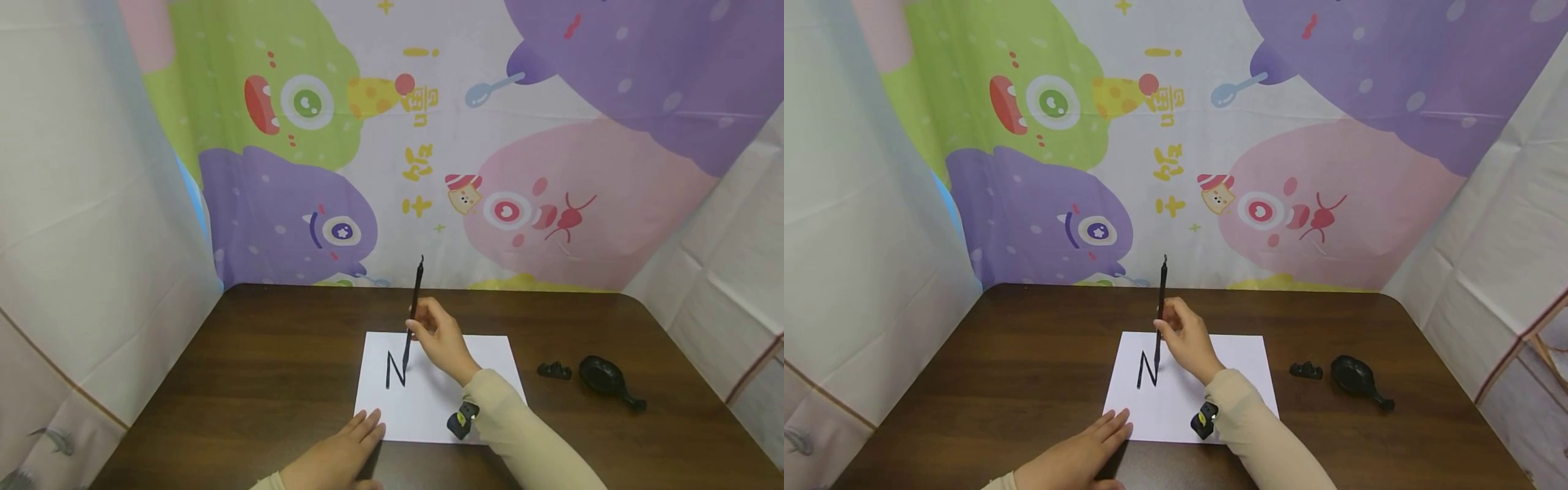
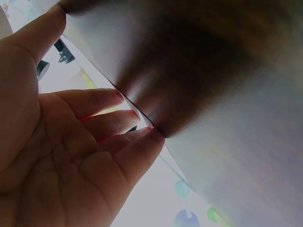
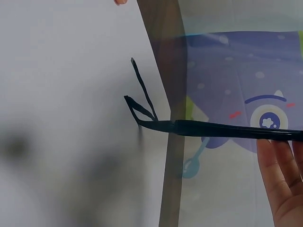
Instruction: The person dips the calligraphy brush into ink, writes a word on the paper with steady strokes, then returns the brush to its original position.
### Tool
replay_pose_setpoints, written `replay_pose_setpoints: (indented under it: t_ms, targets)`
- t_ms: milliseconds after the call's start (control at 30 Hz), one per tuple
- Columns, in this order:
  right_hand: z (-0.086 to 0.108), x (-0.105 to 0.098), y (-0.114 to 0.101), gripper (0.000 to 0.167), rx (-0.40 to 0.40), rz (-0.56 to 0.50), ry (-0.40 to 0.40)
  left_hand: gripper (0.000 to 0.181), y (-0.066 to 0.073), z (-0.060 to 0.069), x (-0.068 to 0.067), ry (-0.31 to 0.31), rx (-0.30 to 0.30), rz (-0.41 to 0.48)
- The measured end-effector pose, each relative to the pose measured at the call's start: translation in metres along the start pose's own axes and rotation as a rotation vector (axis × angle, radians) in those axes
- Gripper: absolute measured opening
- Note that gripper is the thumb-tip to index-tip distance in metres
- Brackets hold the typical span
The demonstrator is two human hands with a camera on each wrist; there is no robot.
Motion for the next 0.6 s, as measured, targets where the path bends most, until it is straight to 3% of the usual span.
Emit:
replay_pose_setpoints:
  t_ms: [600]
  targets:
    - [-0.0036, 0.0003, 0.0002, 0.018, -0.035, -0.001, 0.022, 0.081, 0.0, 0.0012, -0.0003, 0.021, 0.012, -0.008]
Point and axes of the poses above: each hand's wrist, its own z-axis away from the middle knuckle, its own x-axis out of the palm, y = z × x, the point moved 7 cm from there along -z, towards the middle knuckle, and after that the axes turned 12 degrees about y, right-handed, at the moved point
